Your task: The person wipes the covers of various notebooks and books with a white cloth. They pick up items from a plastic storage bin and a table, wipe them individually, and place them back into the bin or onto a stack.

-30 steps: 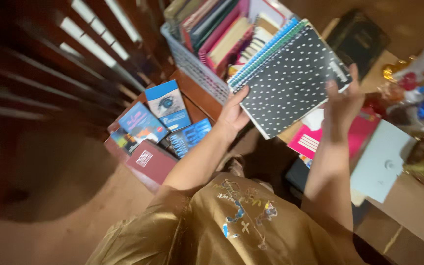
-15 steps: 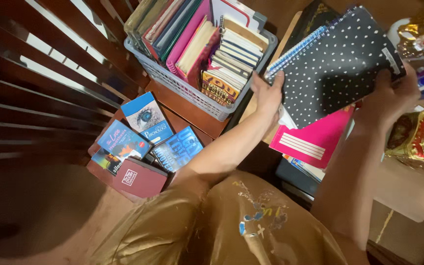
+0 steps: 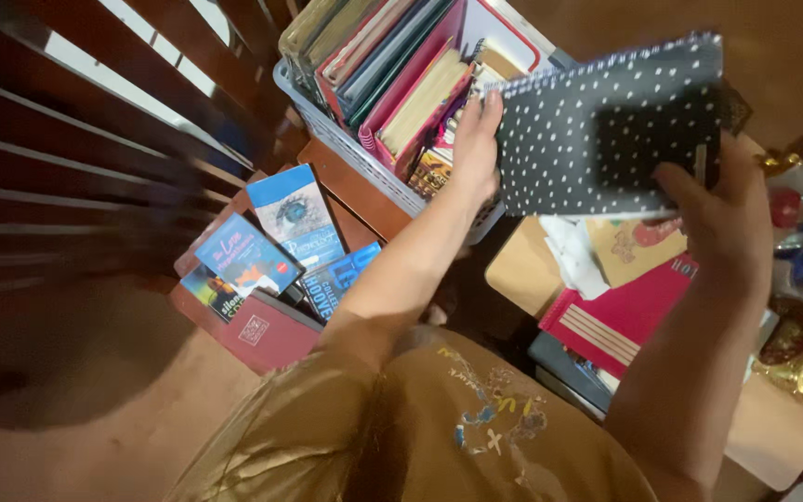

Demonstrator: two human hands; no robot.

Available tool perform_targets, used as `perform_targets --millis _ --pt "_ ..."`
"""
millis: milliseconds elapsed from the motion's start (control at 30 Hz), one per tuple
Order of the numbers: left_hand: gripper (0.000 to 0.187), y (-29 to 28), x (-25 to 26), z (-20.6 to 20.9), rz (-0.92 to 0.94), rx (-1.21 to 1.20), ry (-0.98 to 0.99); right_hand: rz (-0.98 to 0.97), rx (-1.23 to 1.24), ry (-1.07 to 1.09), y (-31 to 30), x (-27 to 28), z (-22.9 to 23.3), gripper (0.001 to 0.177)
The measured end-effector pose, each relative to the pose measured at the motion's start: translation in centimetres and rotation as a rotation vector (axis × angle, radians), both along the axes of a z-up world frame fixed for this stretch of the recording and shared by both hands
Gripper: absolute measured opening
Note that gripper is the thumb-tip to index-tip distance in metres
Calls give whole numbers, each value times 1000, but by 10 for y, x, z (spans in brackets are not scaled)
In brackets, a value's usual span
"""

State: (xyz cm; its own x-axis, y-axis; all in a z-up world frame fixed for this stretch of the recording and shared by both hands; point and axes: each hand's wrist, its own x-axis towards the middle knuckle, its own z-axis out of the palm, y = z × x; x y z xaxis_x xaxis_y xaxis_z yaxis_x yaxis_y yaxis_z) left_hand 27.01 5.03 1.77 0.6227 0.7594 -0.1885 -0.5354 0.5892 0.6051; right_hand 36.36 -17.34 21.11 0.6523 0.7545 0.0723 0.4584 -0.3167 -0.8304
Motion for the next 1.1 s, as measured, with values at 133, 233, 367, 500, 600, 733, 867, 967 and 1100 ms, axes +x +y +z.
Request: perform_targets --millis 133,233,367,500,600,733,867,967,1100 --pt "39 25 19 -32 32 482 416 -188 -53 -143 34 10 -4 26" --pt "29 19 -1 -66 -285 1059 976 -295 75 75 55 15 -12 41" --pt "37 -8 -32 -100 -362 1591 1080 -82 46 -146 65 33 -46 33" --pt "58 -19 -32 -120 -254 1772 1159 -65 -106 -213 70 50 -65 35" --pt "52 -19 -32 -118 -249 1810 1234 -57 -79 -103 75 49 -62 37" --pt "55 -16 -36 -107 -316 1826 1252 -50 -142 -82 80 50 -61 38" --pt "43 -17 -37 -102 -317 1840 1297 37 -98 -271 75 53 -73 35" --pt "38 -21 -40 -101 -217 1885 1317 69 -131 -241 73 54 -77 33" --pt "34 -20 -39 -96 -453 1821 1392 83 -167 -207 81 43 -78 32"
